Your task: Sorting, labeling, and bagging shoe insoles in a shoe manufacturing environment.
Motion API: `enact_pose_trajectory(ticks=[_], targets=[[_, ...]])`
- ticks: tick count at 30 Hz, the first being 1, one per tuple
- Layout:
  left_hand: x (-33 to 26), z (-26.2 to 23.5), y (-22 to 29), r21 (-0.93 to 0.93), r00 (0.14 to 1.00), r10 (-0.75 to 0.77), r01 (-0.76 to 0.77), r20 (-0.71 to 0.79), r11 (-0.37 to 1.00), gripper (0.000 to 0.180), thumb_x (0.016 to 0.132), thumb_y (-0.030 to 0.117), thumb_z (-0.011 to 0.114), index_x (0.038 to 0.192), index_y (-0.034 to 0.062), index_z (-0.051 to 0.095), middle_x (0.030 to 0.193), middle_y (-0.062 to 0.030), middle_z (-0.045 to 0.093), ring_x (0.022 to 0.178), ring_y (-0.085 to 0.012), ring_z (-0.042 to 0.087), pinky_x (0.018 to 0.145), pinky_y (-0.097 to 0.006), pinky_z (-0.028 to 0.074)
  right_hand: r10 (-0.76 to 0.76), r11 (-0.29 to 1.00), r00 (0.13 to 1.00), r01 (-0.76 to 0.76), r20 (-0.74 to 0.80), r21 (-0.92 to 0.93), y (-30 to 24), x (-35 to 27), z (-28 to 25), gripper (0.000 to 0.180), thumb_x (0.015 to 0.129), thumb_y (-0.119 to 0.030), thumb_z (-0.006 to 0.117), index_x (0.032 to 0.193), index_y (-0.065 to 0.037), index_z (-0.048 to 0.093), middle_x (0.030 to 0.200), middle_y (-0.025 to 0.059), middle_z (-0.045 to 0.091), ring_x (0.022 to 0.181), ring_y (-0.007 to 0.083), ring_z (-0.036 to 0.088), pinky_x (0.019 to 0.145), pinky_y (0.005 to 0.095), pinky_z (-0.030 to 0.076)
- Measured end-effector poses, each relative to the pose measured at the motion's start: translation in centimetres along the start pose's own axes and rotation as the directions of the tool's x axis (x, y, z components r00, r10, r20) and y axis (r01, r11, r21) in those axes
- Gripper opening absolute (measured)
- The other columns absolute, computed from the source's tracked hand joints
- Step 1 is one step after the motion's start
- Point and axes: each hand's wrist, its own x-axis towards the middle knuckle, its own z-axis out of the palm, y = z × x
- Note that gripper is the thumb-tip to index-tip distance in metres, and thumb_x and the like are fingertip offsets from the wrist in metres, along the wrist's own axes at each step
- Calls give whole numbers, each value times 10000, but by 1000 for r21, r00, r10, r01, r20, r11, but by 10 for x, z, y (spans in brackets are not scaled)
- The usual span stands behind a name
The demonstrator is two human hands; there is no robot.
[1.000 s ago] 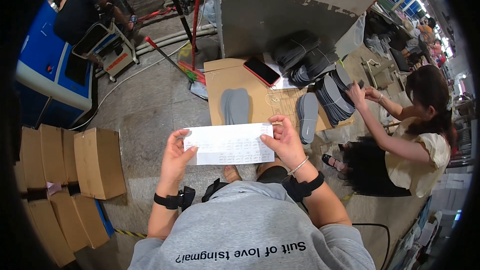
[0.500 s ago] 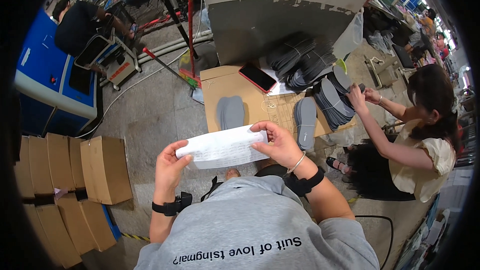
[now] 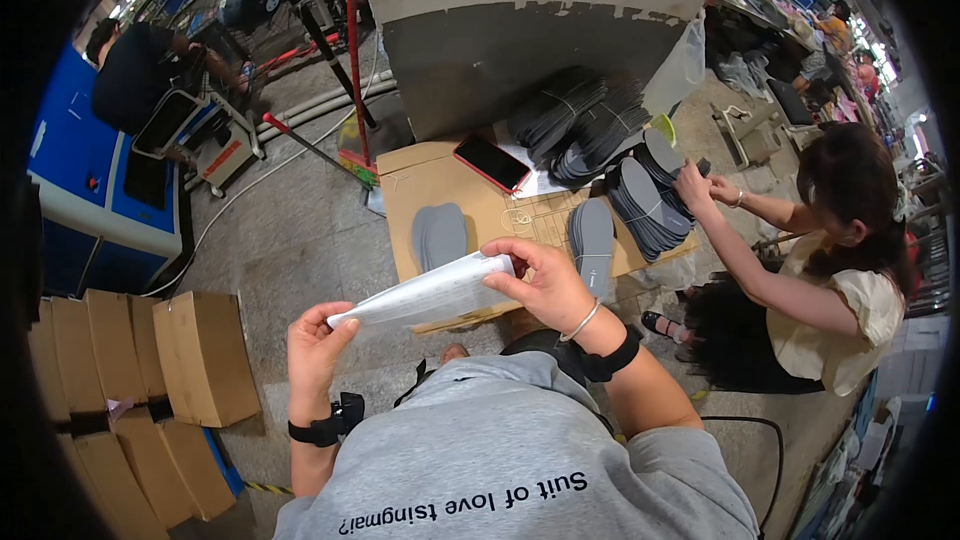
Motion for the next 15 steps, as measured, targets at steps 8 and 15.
enact_pose_trajectory(ticks=[8,15], targets=[[2,-12,-5,273,950,312,-308,31,911,132,753,52,688,868,36,625,911,-22,583,758,-63,511,683,-196,406,-42,991,997,32,-72,-127,-18,1,1,176,734,-93,712,888,-33,649,808,35,605,701,114,528,656,231,437],[-2,-7,-3,-99,984,64,-48,167,994,104,859,86,587,899,46,500,844,8,558,747,-46,484,689,-184,386,-38,999,999,39,-15,22,-2,1,0,108,781,-78,674,838,-11,610,764,7,591,665,63,528,603,200,439]])
